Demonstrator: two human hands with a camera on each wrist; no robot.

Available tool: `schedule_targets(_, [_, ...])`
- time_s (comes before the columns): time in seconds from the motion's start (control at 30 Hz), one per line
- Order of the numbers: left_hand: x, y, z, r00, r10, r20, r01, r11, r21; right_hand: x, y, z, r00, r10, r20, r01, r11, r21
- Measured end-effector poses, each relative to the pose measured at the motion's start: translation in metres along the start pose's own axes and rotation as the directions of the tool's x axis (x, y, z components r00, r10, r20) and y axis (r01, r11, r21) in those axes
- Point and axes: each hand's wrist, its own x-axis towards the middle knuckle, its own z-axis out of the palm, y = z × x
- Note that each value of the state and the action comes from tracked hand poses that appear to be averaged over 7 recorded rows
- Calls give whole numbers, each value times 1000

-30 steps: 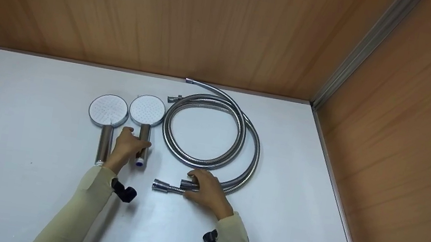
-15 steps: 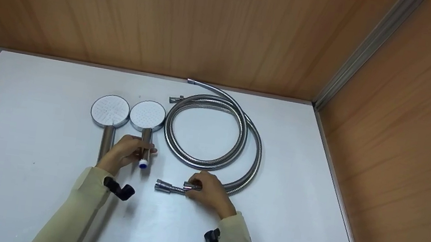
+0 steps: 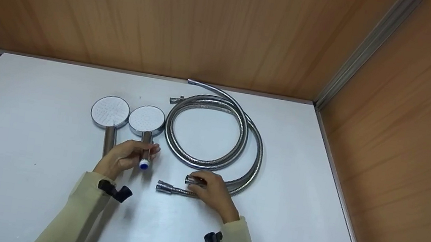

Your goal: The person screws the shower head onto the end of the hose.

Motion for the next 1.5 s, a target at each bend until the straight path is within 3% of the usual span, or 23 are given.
schedule_targets(0.2, [1,1,-4,1000,-27,-10,26,997,-70,0,4,-2,992,-74,-103,76,997,13])
schedule_targets(0.33, [2,0,-5,1000,-27,-15,25,995,-97,0,-5,-7,986,-91,-138,95,995,20])
schedule_targets(0.6, [-4,-3,-2,999,24,29,-19,988,-153,2,-19,-16,967,-132,-220,132,991,-11])
schedule_targets(0.83, [-12,1,9,990,119,78,-112,990,-84,6,-30,-18,940,-134,-315,125,991,-46])
schedule_targets(1.2, [-26,7,18,971,166,171,-144,980,-134,18,-45,-23,887,-185,-423,67,958,-279])
schedule_targets(1.5, [-34,10,21,968,219,121,-203,970,-136,25,-55,-18,877,-171,-448,43,958,-283])
